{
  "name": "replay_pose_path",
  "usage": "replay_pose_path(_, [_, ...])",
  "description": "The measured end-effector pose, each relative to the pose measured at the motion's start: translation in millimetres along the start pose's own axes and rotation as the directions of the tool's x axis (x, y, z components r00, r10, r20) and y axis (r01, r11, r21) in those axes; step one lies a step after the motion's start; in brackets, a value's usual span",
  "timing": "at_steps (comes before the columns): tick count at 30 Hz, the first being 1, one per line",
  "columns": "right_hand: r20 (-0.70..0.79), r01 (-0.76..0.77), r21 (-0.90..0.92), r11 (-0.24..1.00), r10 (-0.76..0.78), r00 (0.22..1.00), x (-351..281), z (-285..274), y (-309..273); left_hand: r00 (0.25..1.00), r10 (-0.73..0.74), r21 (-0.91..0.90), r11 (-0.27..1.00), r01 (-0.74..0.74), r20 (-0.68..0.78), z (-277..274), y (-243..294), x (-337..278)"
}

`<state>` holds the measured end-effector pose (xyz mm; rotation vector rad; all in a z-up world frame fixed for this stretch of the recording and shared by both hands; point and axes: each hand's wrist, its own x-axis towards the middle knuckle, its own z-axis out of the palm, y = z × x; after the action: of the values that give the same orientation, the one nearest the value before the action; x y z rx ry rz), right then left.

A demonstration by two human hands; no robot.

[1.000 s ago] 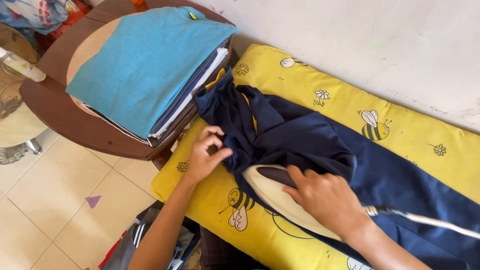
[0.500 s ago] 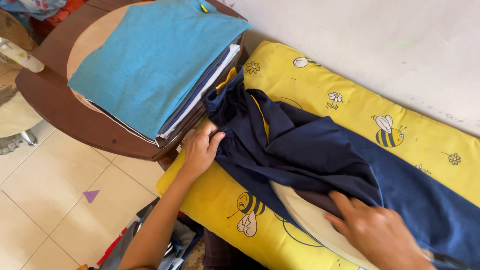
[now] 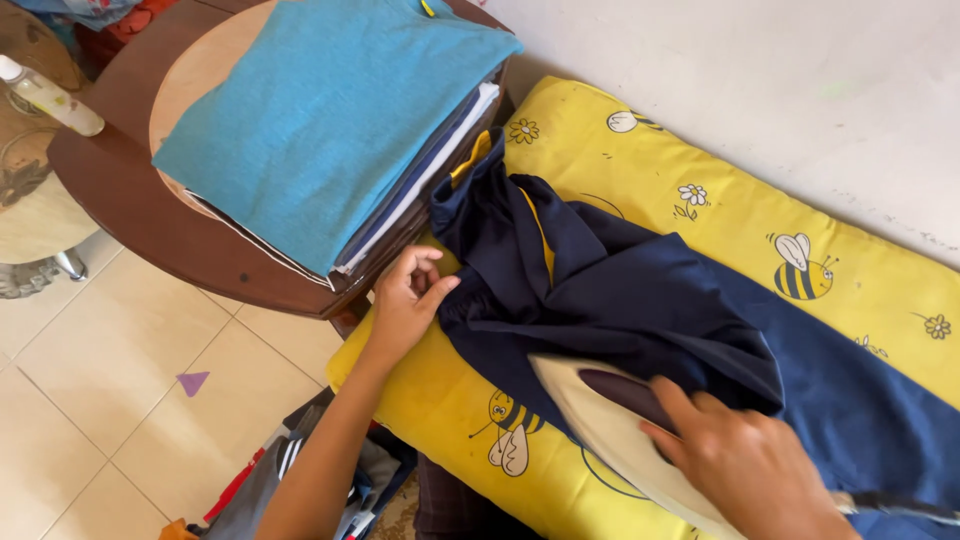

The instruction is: The person irons a dark blue garment with a yellow stripe on a yellow ironing board. They smooth the fabric with one hand while moving the iron with the other, then fold the garment and place it on a stack of other clothes.

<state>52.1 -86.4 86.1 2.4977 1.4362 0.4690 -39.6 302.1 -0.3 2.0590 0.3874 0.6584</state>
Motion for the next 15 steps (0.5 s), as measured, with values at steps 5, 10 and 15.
replay_pose_path(5, [0.007,0.064,0.066,0.996,-0.064,0.998,37,-11,-25,0.999,0.025,-0.037,0.999,-0.026,-0.034,7,-13,2])
replay_pose_path(10, [-0.069,0.165,0.226,0.960,-0.153,0.986,108,-29,-70,0.999,-0.035,-0.067,0.997,0.033,-0.024,10,-22,-2])
replay_pose_path(15, [0.095,0.119,0.333,0.935,-0.159,0.983,54,-34,-22,0.969,0.245,0.286,0.927,-0.241,0.023,7,-16,0])
